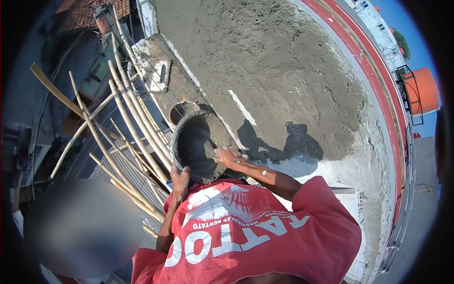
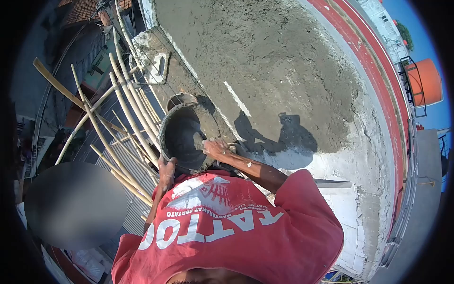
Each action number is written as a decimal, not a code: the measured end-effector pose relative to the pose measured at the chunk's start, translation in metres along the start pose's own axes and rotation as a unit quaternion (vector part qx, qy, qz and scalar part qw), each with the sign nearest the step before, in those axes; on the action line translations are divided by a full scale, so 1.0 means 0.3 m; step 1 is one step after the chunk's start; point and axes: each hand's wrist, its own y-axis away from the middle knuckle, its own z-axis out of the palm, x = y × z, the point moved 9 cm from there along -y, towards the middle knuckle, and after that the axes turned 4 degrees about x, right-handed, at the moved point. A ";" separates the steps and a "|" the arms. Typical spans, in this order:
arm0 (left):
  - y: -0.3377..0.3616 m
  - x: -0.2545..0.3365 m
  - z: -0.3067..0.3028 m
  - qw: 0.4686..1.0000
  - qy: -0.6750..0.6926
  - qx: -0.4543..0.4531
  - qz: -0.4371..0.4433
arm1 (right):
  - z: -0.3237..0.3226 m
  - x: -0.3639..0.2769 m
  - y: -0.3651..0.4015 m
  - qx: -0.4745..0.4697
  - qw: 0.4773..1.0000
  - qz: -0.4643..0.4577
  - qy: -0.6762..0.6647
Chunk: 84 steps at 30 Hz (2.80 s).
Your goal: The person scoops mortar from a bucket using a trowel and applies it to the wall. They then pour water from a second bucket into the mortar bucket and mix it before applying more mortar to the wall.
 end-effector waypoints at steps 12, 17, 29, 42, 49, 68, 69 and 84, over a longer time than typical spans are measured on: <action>-0.001 -0.042 -0.169 0.993 0.077 0.088 0.004 | -0.239 -0.177 0.039 -0.024 0.998 0.055 -0.013; 0.005 -0.090 -0.234 0.988 0.115 0.099 -0.031 | -0.396 -0.205 0.004 -0.025 0.982 0.000 -0.190; 0.062 -0.088 -0.349 0.984 0.103 0.132 -0.059 | -1.341 0.405 -0.065 0.273 0.894 0.210 -0.287; -0.060 -0.012 -0.228 0.999 0.008 0.027 0.044 | -0.178 -0.256 -0.143 0.058 0.958 -0.050 0.278; -0.040 0.030 -0.217 0.995 0.083 0.030 0.037 | -0.040 -0.190 -0.119 -0.026 0.994 0.011 -0.106; 0.008 -0.032 -0.352 0.987 0.106 0.120 -0.010 | -1.511 0.215 0.036 0.347 0.899 0.176 -0.202; 0.006 -0.010 -0.346 0.987 0.096 0.131 0.007 | -1.496 0.150 0.075 0.338 0.900 0.181 -0.207; -0.071 0.036 -0.271 0.998 -0.003 0.043 0.050 | -0.063 -0.313 -0.170 0.038 0.990 -0.035 0.134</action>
